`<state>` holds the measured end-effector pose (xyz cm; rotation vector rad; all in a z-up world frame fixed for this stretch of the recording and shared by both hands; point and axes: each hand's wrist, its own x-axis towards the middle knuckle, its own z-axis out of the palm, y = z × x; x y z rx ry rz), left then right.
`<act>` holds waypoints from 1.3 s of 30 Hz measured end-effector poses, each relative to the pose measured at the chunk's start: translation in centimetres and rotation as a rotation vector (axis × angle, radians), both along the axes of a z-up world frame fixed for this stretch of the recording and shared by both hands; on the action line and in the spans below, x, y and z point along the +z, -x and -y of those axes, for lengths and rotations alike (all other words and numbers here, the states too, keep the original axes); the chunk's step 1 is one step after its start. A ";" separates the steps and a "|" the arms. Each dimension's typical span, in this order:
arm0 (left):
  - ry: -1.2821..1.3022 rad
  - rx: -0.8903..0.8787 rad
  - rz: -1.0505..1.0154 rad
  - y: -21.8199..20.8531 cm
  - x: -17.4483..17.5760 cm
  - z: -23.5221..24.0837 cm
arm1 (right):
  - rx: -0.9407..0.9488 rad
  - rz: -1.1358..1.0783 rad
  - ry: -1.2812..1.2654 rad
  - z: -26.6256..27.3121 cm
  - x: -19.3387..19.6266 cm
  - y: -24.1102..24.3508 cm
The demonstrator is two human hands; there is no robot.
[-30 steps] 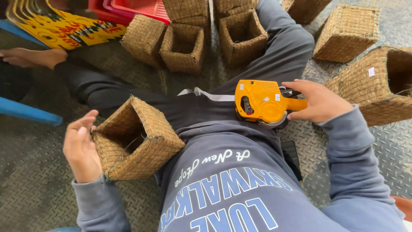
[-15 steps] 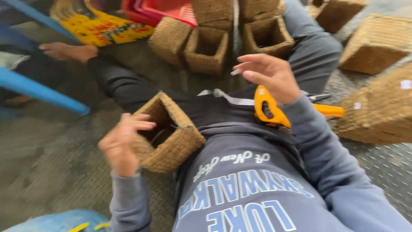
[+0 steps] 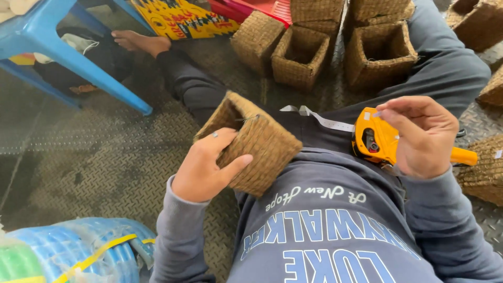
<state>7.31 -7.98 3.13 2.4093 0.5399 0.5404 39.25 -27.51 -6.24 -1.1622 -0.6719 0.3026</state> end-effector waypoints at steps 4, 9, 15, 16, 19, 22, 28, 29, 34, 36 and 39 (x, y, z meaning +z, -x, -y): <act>0.058 -0.028 -0.014 -2.8 -0.9 0.6 | 0.068 0.075 0.024 -1.2 3.8 5.4; -0.052 0.045 0.088 -4.4 -2.0 3.4 | 0.291 0.121 0.014 -2.7 5.8 9.8; -0.128 0.050 0.173 -3.9 -2.0 4.3 | 0.404 0.228 0.046 -3.5 6.4 11.0; -0.142 0.052 0.198 -3.9 -2.1 4.4 | 0.416 0.226 0.049 -3.6 6.6 11.3; -0.167 0.072 0.247 -4.1 -2.5 4.8 | 0.441 0.213 0.051 -3.6 6.5 11.9; -0.187 0.103 0.273 -4.4 -3.0 5.0 | 0.461 0.180 0.049 -3.5 5.8 12.5; -0.184 0.119 0.289 -4.3 -3.3 4.9 | 0.477 0.157 0.035 -3.4 4.7 12.7; -0.186 0.123 0.293 -4.3 -3.2 5.0 | 0.482 0.162 0.038 -3.4 4.6 12.6; -0.201 0.140 0.305 -4.7 -3.5 4.9 | 0.463 0.162 0.034 -3.3 4.9 12.8; -0.206 0.145 0.299 -4.7 -3.7 4.9 | 0.453 0.171 0.044 -3.3 4.9 12.9; -0.207 0.161 0.303 -4.7 -3.7 4.8 | 0.418 0.252 0.057 -3.4 5.1 12.9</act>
